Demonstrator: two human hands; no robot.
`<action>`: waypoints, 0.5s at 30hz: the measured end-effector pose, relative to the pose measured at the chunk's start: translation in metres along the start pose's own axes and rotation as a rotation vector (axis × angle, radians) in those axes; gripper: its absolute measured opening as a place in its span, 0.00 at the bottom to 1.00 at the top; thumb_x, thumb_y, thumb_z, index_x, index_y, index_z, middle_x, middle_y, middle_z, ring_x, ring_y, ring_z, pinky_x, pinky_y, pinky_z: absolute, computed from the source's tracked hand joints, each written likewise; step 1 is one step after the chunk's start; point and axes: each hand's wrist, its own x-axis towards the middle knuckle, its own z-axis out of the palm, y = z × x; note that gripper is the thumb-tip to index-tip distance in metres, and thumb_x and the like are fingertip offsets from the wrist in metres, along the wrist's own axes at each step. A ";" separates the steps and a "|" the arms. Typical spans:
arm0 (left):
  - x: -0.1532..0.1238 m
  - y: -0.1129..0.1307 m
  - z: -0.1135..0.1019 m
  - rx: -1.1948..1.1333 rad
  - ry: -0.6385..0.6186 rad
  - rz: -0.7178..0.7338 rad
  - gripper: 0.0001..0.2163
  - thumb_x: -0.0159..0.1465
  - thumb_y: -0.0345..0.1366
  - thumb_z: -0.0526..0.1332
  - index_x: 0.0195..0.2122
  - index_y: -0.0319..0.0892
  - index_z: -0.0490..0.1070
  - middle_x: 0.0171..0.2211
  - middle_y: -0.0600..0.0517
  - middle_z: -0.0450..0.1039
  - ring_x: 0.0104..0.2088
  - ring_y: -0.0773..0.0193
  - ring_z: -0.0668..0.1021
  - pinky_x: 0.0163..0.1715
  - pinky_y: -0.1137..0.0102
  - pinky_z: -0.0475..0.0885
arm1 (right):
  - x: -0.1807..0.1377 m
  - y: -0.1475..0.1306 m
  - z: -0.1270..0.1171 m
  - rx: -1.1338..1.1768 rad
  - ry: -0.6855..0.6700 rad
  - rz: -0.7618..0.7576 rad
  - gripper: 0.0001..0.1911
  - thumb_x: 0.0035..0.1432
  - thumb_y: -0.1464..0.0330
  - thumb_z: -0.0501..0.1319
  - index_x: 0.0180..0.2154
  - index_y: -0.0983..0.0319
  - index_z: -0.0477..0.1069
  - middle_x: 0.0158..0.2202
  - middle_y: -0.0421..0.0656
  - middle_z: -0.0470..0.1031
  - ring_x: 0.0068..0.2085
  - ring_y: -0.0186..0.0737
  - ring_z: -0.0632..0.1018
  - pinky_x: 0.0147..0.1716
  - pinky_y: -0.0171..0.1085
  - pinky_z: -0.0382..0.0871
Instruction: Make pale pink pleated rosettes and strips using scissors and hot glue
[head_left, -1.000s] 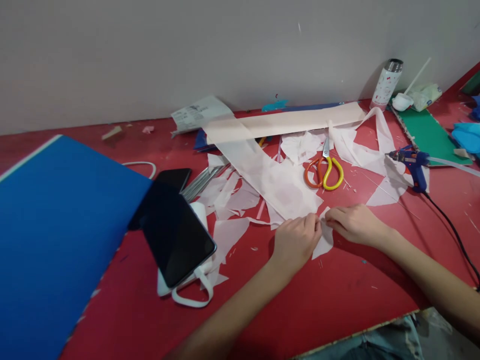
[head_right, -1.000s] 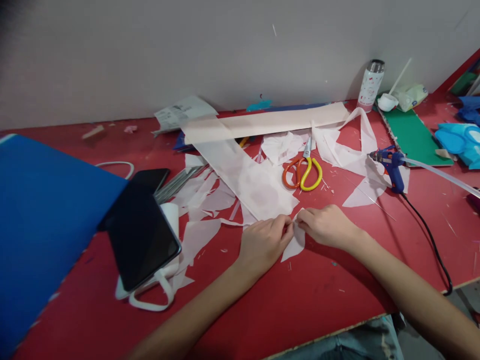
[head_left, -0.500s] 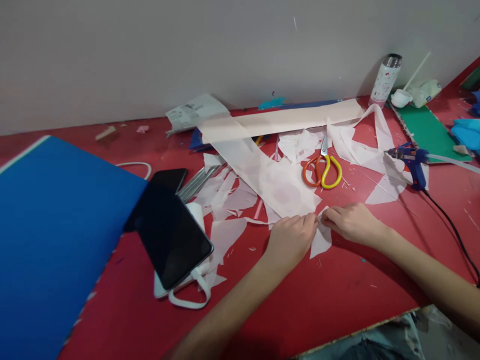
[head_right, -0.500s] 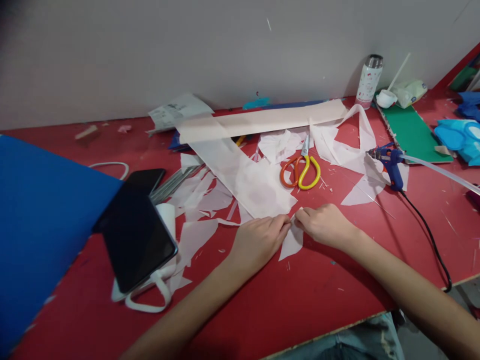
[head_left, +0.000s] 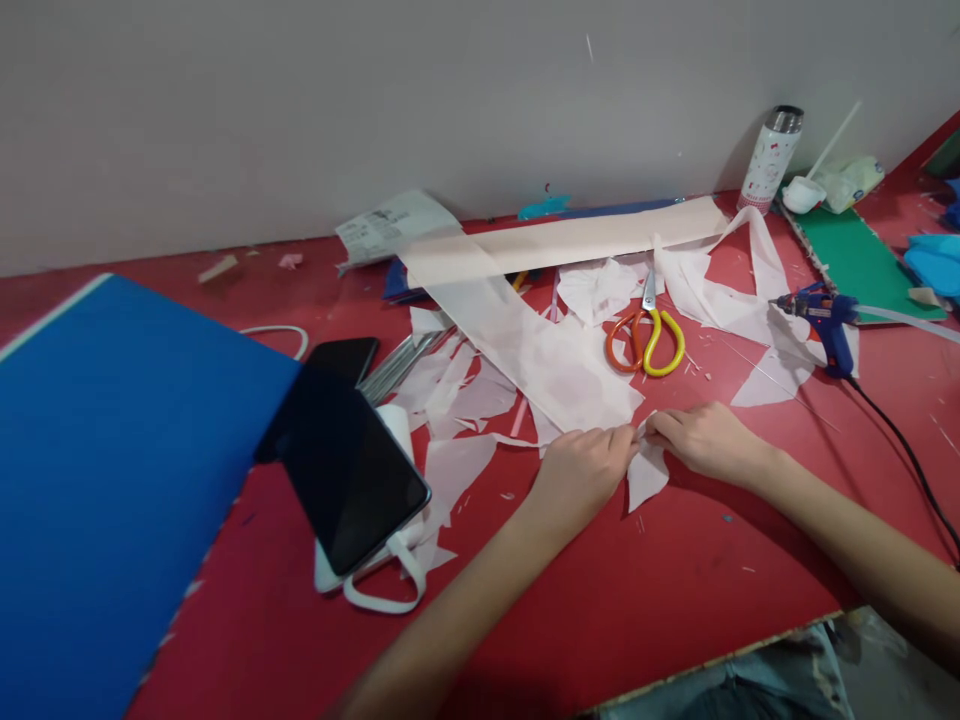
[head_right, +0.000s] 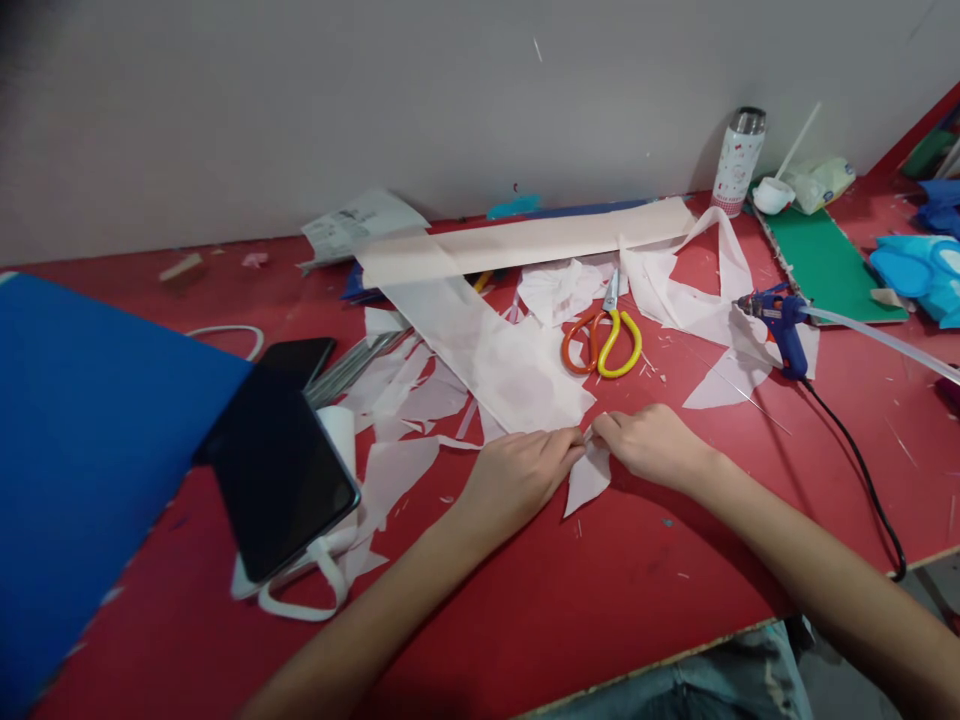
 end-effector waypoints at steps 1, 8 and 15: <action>0.000 -0.001 0.000 -0.001 0.008 0.013 0.10 0.67 0.34 0.51 0.29 0.40 0.66 0.18 0.55 0.69 0.20 0.66 0.73 0.20 0.71 0.57 | 0.000 0.000 0.000 -0.003 -0.009 0.002 0.07 0.63 0.74 0.49 0.36 0.65 0.65 0.30 0.41 0.75 0.25 0.32 0.71 0.22 0.34 0.45; 0.002 -0.002 0.004 0.036 0.010 0.038 0.08 0.64 0.30 0.53 0.27 0.40 0.64 0.18 0.55 0.68 0.19 0.65 0.72 0.20 0.71 0.57 | -0.002 0.002 -0.006 -0.031 -0.079 0.002 0.07 0.61 0.76 0.49 0.37 0.65 0.64 0.29 0.42 0.74 0.25 0.33 0.71 0.22 0.35 0.45; 0.005 -0.005 0.004 0.007 -0.023 0.045 0.10 0.65 0.30 0.50 0.26 0.40 0.62 0.17 0.55 0.67 0.18 0.66 0.73 0.19 0.72 0.57 | -0.002 0.002 -0.008 -0.042 -0.096 -0.007 0.08 0.61 0.77 0.48 0.37 0.65 0.64 0.29 0.43 0.73 0.24 0.33 0.70 0.22 0.36 0.46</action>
